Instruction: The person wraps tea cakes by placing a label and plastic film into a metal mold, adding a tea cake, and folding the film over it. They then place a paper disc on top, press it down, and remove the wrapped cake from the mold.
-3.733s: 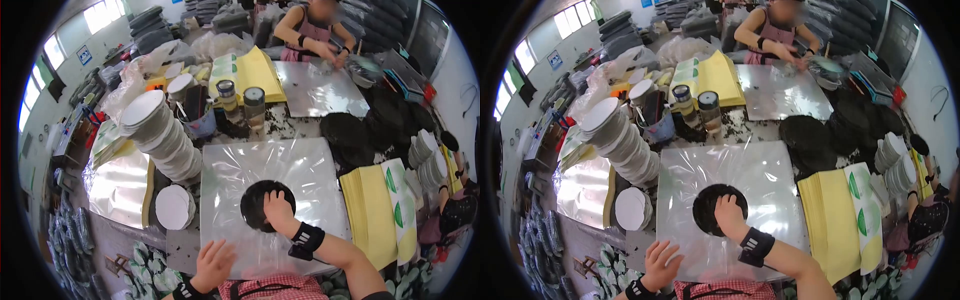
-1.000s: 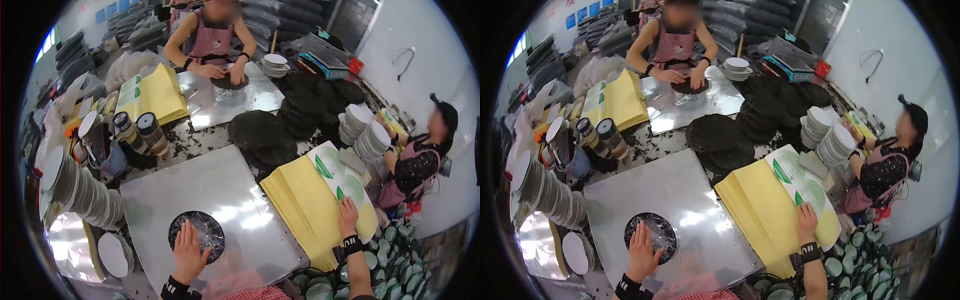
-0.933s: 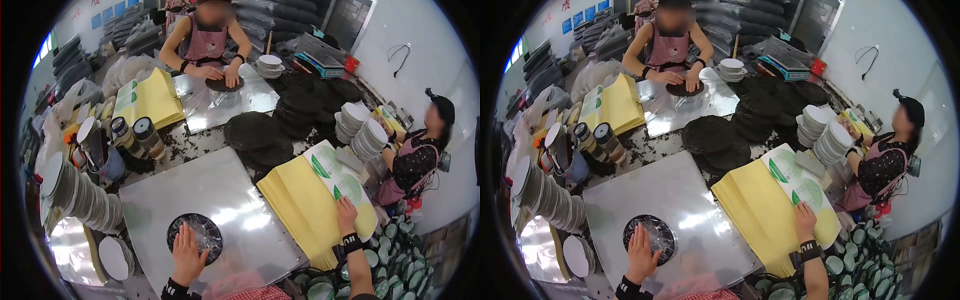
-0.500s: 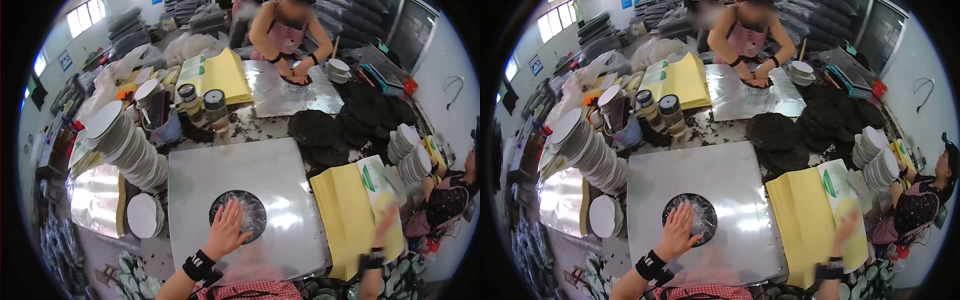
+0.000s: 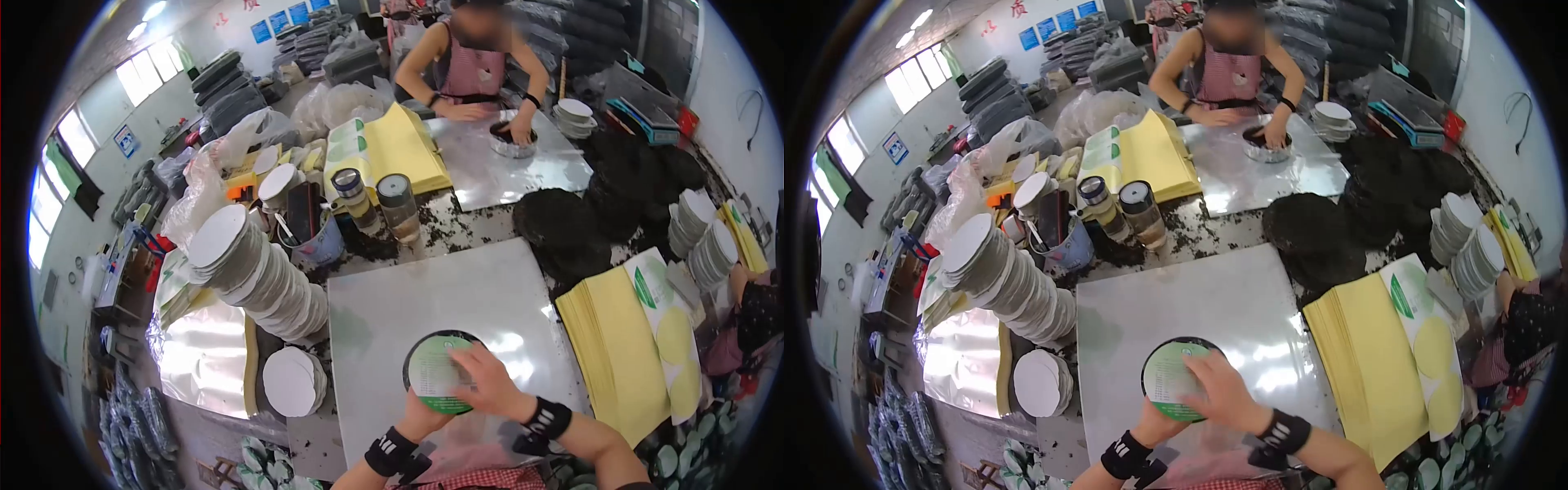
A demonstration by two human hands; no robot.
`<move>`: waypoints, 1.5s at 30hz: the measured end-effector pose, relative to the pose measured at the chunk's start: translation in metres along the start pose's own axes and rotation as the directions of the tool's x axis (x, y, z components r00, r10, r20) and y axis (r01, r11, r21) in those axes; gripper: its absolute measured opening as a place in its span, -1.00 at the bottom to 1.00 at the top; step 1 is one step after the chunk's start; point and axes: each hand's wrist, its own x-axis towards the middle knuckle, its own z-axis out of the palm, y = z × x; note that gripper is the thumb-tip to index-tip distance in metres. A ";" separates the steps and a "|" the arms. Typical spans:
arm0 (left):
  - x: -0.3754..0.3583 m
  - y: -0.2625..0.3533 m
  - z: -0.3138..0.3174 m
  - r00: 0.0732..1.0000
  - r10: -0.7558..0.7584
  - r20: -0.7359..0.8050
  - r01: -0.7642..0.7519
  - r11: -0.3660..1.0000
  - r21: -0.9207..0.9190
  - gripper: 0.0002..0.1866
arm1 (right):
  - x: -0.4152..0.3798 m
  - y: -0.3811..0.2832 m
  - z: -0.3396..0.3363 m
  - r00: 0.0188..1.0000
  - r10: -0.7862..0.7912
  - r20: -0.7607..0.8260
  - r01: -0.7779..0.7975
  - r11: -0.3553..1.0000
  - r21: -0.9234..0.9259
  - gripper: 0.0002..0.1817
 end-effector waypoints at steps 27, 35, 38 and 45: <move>-0.043 0.029 -0.021 0.865 0.480 -0.148 -0.310 0.743 0.593 -0.66 | 0.003 -0.009 -0.019 0.867 -0.187 -0.462 0.164 0.982 -0.089 -0.71; -0.059 -0.046 -0.051 0.736 -0.488 -0.469 0.410 0.873 -0.264 -0.69 | -0.038 0.013 0.000 0.914 0.201 -0.352 -0.112 0.960 0.257 -0.77; -0.131 -0.052 -0.116 0.730 -0.362 -0.579 0.367 0.923 -0.114 -0.68 | -0.047 0.024 0.002 0.919 0.295 -0.260 -0.209 0.927 0.312 -0.77; -0.264 0.020 -0.203 0.817 -0.574 0.056 0.543 0.798 0.262 -0.79 | -0.074 0.031 -0.002 0.905 0.375 -0.201 -0.248 0.849 0.466 -0.65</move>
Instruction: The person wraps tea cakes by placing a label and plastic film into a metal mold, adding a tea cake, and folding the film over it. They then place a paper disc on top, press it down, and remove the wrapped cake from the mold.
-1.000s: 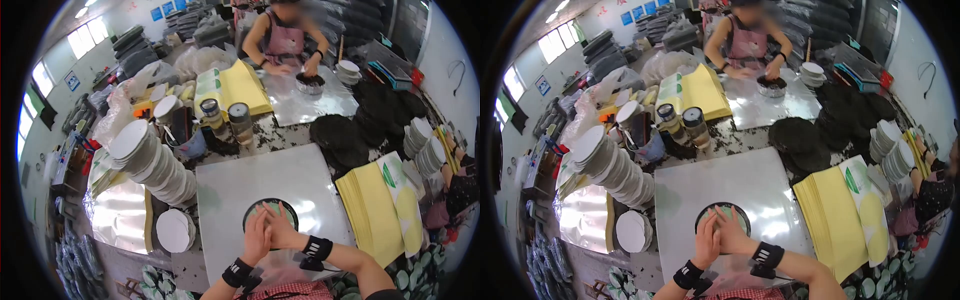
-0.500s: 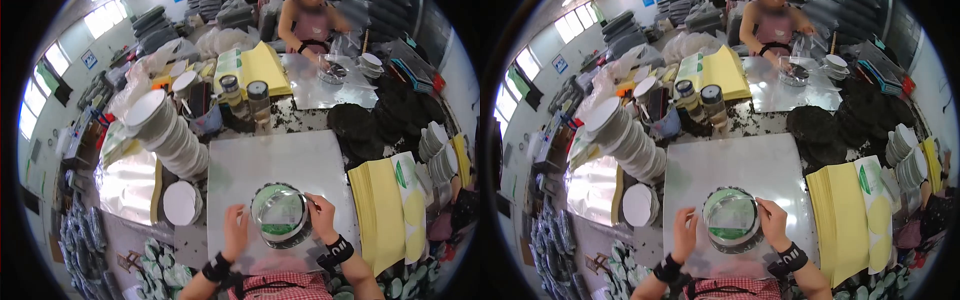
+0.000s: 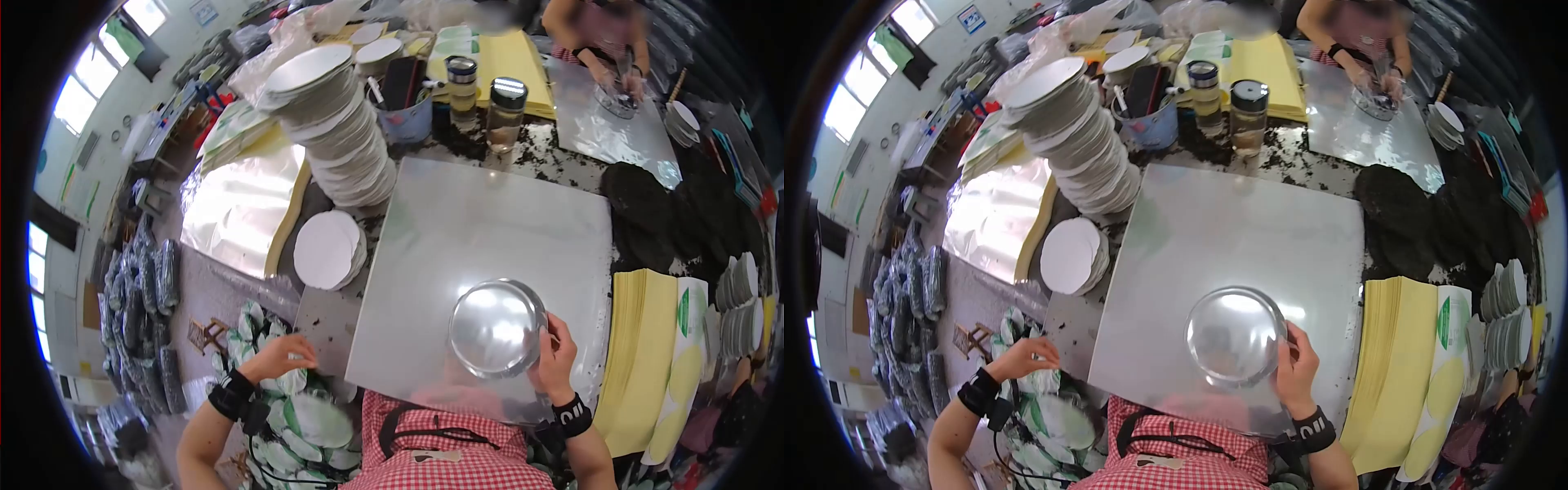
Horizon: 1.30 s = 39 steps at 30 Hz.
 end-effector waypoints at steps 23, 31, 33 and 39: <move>0.098 0.025 0.086 0.782 0.618 0.078 -0.622 0.768 0.151 -0.89 | -0.067 -0.076 0.005 0.501 -0.489 0.714 0.759 0.644 -0.092 -0.61; 0.078 0.111 0.056 0.705 0.709 -0.014 -0.661 0.665 0.347 -0.90 | -0.020 0.012 0.028 0.762 -0.319 0.563 0.597 0.682 -0.421 -0.50; 0.086 0.084 0.080 0.752 0.658 0.043 -0.613 0.673 0.414 -0.87 | -0.006 0.003 0.016 0.874 -0.253 0.416 0.437 0.784 -0.441 -0.44; 0.127 0.071 0.016 0.812 0.307 -0.496 0.143 0.720 0.679 -0.56 | -0.129 0.077 -0.036 0.739 -0.188 0.647 0.520 0.770 -0.371 -0.40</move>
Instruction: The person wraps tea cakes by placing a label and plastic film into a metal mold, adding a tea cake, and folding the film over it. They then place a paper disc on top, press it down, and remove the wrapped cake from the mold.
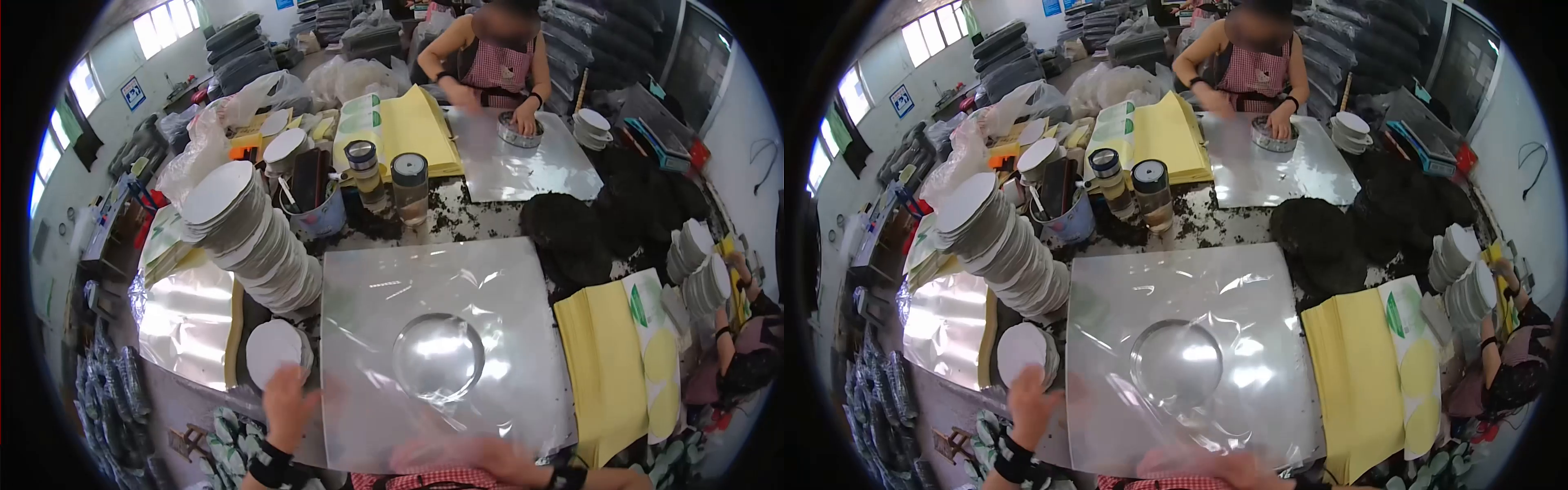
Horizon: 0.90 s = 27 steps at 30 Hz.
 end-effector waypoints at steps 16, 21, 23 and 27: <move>-0.002 -0.029 0.008 0.965 -0.005 -0.262 0.005 1.000 -0.004 -0.76 | 0.175 0.240 -0.321 0.146 0.963 -0.228 -0.040 0.237 0.971 -0.83; 0.017 0.050 -0.040 0.884 0.078 -0.462 -0.202 0.953 -0.225 -0.70 | 0.180 0.270 -0.323 0.220 0.768 -0.601 -0.009 0.618 0.786 -0.81; 0.029 0.096 -0.036 0.798 0.306 -0.520 -0.483 0.840 -0.248 -0.69 | 0.177 0.259 -0.325 0.185 0.824 -0.535 0.065 0.533 0.844 -0.76; 0.045 0.159 0.024 0.774 0.535 -0.338 -0.624 0.733 -0.269 -0.62 | 0.179 0.268 -0.324 0.163 0.918 -0.362 0.145 0.341 0.929 -0.60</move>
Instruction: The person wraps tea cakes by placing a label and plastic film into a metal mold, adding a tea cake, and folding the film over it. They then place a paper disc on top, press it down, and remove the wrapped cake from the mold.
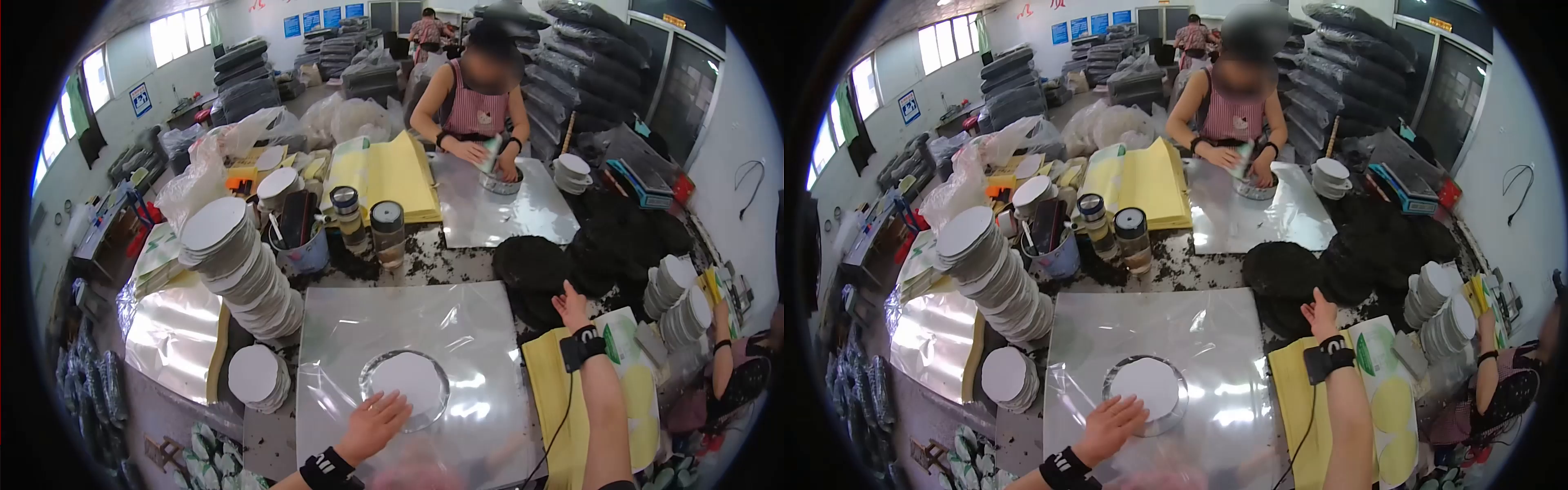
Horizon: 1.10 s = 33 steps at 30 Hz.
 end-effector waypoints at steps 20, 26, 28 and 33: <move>-0.004 -0.026 -0.006 0.787 -0.606 -0.113 0.569 0.785 -0.243 -0.35 | -0.330 0.098 0.032 -0.088 -0.162 0.983 0.992 0.077 0.102 -0.29; 0.067 -0.030 0.001 0.748 -0.356 0.560 0.361 0.926 0.106 0.32 | -0.333 0.096 0.117 0.271 0.121 0.955 0.932 -0.282 -0.229 -0.02; 0.053 -0.025 0.030 0.780 -0.378 0.499 0.277 0.923 0.266 0.27 | -0.337 0.120 0.120 0.306 0.130 0.943 0.859 -0.464 -0.215 -0.16; 0.042 -0.031 0.058 0.865 -0.326 0.381 0.230 0.933 0.277 -0.20 | -0.327 0.154 0.116 0.314 0.098 0.945 0.815 -0.538 -0.215 -0.45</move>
